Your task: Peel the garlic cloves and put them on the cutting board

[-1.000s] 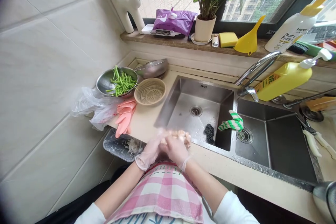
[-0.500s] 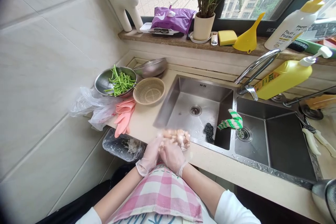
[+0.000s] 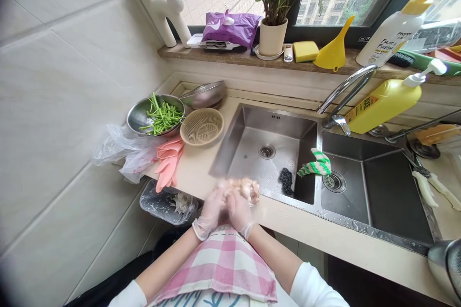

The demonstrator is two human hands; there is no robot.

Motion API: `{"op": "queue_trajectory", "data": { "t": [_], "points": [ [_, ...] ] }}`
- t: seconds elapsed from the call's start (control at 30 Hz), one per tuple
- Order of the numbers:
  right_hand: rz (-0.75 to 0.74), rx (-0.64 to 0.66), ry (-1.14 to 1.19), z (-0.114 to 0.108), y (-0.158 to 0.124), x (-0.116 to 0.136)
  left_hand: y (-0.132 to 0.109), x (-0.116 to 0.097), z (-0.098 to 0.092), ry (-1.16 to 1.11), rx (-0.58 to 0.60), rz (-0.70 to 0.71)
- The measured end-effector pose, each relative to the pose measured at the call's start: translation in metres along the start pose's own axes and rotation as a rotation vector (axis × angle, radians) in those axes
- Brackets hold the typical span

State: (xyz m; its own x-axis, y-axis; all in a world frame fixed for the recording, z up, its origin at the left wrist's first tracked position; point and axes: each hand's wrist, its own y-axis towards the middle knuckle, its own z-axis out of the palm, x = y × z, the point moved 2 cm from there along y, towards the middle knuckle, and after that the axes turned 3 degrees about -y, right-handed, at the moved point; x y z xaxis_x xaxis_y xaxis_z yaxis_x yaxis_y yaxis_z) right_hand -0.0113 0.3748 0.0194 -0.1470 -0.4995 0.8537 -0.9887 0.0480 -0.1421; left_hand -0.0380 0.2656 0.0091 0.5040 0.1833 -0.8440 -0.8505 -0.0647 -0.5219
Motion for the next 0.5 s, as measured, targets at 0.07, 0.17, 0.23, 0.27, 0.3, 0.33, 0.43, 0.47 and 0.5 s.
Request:
{"op": "queue_trajectory", "data": {
  "t": [0.07, 0.17, 0.23, 0.27, 0.3, 0.33, 0.43, 0.47, 0.5],
  "points": [
    [0.041, -0.015, 0.116, -0.001, 0.004, -0.002, 0.002, -0.004, -0.001, 0.034, 0.004, 0.018],
    [0.086, -0.031, 0.230, 0.000, 0.010, -0.007, 0.003, -0.007, -0.002, 0.103, 0.026, 0.034],
    [0.122, -0.022, 0.255, 0.001, 0.014, -0.011, 0.004, -0.008, -0.002, 0.126, 0.036, 0.054],
    [0.148, -0.022, 0.252, 0.002, 0.015, -0.013, 0.004, -0.008, -0.002, 0.120, 0.040, 0.053],
    [0.170, -0.022, 0.239, 0.002, 0.015, -0.014, 0.004, -0.008, -0.003, 0.101, 0.043, 0.041],
    [0.185, -0.027, 0.210, 0.001, 0.016, -0.016, 0.004, -0.007, -0.003, 0.071, 0.052, 0.020],
    [0.174, -0.026, 0.052, -0.003, 0.015, -0.020, 0.005, -0.007, -0.005, -0.058, 0.084, -0.037],
    [0.164, -0.022, -0.002, -0.005, 0.014, -0.021, 0.005, -0.008, -0.006, -0.089, 0.090, -0.032],
    [0.155, -0.023, -0.045, -0.007, 0.013, -0.021, 0.005, -0.010, -0.008, -0.112, 0.091, -0.019]
  ]
}}
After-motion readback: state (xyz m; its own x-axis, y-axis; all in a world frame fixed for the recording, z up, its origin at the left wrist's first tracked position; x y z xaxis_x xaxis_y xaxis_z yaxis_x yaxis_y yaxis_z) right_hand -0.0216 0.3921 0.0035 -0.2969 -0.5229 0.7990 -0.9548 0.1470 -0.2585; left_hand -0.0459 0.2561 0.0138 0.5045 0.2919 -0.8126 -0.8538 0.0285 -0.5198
